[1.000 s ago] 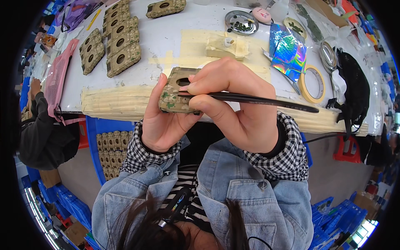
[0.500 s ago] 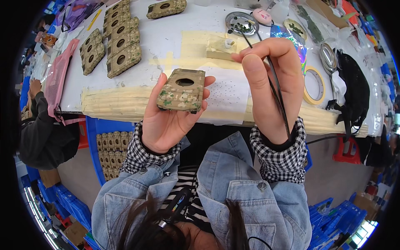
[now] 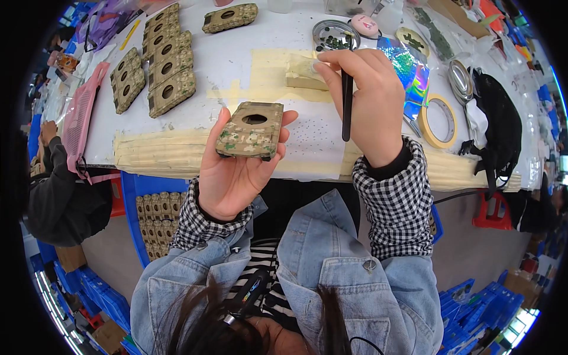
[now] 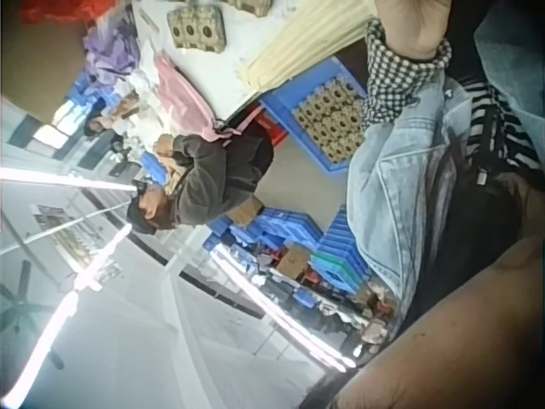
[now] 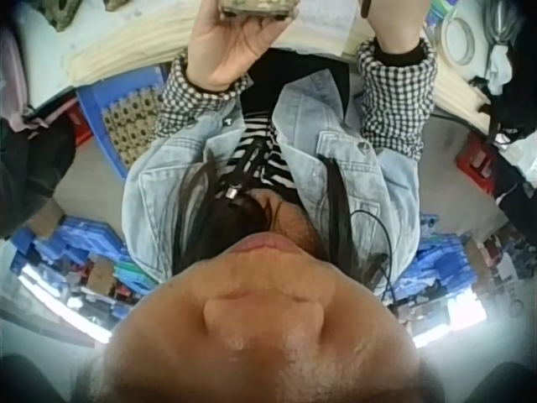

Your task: Detailing toy tank hulls using tweezers, a pen, and scissors at a workbench.

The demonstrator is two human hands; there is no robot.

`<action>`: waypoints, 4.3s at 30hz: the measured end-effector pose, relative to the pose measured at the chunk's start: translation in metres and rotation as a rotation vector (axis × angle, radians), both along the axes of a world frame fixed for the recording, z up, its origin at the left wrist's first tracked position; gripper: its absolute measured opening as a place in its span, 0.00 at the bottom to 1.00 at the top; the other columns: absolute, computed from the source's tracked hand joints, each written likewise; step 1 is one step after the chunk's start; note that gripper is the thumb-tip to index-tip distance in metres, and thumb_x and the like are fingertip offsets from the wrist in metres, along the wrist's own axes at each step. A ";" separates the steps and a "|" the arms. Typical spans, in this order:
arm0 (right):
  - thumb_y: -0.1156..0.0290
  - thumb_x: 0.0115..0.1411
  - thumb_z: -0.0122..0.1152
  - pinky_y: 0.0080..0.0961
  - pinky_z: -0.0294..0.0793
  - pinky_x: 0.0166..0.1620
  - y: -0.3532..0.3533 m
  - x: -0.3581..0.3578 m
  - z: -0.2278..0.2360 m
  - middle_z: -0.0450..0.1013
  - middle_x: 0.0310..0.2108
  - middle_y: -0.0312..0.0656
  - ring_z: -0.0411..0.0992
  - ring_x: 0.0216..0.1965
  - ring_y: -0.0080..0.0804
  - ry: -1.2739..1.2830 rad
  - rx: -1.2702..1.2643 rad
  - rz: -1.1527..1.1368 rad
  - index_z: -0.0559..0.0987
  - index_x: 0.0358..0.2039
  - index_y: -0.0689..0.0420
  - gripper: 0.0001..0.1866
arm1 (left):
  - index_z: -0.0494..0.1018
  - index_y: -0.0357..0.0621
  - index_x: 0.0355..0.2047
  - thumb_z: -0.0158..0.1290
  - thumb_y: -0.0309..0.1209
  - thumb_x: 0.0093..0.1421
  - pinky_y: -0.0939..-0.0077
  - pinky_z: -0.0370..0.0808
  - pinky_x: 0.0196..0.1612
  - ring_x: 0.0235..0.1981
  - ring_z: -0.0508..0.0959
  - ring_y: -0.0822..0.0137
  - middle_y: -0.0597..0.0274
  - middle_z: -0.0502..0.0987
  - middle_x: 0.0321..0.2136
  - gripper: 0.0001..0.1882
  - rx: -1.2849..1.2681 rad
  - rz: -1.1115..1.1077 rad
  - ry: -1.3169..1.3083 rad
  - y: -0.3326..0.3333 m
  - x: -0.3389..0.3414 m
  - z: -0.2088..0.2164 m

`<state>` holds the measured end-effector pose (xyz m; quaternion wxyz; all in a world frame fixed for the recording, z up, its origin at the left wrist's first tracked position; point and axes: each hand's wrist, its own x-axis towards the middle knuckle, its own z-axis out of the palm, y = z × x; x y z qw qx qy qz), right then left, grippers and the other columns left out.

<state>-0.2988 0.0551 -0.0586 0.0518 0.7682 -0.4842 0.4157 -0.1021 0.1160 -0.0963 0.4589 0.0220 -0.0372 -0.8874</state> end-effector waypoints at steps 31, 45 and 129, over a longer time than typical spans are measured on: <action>0.78 0.61 0.51 0.16 0.72 0.32 0.049 0.032 0.023 0.70 0.29 0.41 0.74 0.29 0.24 -0.762 0.412 0.510 0.71 0.33 0.65 0.04 | 0.59 0.33 0.54 0.33 0.50 0.65 0.67 0.74 0.52 0.48 0.73 0.52 0.42 0.69 0.47 0.31 0.071 -0.031 0.008 0.001 -0.001 0.007; 0.76 0.62 0.50 0.16 0.73 0.33 0.048 0.032 0.021 0.71 0.29 0.40 0.74 0.29 0.23 -0.876 0.443 0.524 0.70 0.34 0.65 0.05 | 0.57 0.32 0.55 0.33 0.51 0.65 0.66 0.74 0.51 0.48 0.72 0.52 0.41 0.68 0.48 0.32 0.060 -0.021 0.000 0.002 0.001 0.004; 0.70 0.62 0.52 0.16 0.71 0.30 0.058 -0.005 0.025 0.74 0.28 0.43 0.74 0.29 0.25 -0.837 0.554 0.340 0.72 0.33 0.64 0.09 | 0.46 0.29 0.59 0.33 0.49 0.66 0.63 0.73 0.53 0.53 0.68 0.52 0.37 0.50 0.59 0.35 -0.015 0.100 -0.065 0.002 0.001 0.007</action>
